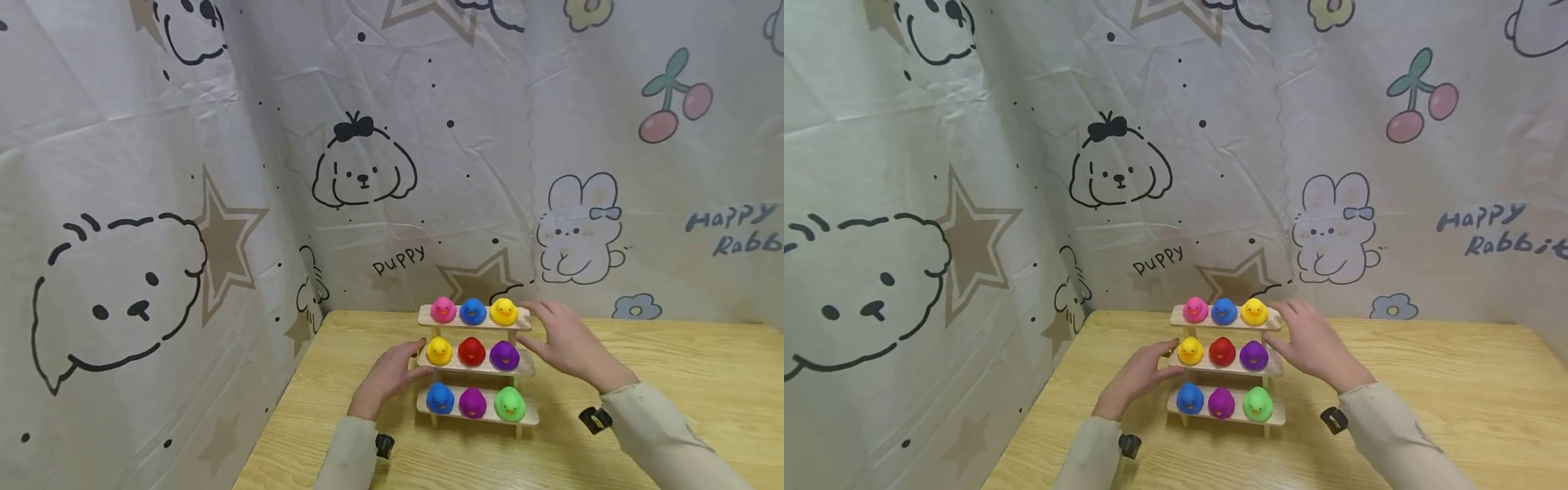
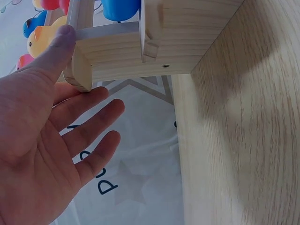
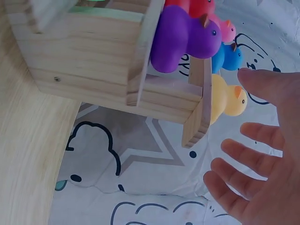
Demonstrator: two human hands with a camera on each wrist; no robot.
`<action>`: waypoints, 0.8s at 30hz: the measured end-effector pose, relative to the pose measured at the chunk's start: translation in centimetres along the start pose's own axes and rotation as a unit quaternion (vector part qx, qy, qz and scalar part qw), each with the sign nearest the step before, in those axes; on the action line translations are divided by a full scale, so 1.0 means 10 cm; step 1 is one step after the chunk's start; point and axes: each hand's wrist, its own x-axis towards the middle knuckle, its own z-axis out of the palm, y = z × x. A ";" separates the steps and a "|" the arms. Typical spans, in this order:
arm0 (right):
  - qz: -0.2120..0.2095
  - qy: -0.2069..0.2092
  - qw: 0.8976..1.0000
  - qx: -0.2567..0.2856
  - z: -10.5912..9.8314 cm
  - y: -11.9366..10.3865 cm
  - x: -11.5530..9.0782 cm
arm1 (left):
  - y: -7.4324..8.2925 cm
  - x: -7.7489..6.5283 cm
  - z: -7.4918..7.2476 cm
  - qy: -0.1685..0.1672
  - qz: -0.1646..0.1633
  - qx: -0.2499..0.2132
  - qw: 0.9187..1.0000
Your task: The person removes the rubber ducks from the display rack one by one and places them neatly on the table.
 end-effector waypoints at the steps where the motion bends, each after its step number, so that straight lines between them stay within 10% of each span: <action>1: -0.002 -0.001 1.000 0.004 0.01 0.00 0.03 | 0.00 0.00 0.00 0.000 0.001 0.000 1.000; 24: -0.033 -0.001 0.999 0.043 0.13 -0.01 0.33 | -0.01 0.04 -0.01 -0.002 -0.006 -0.026 1.000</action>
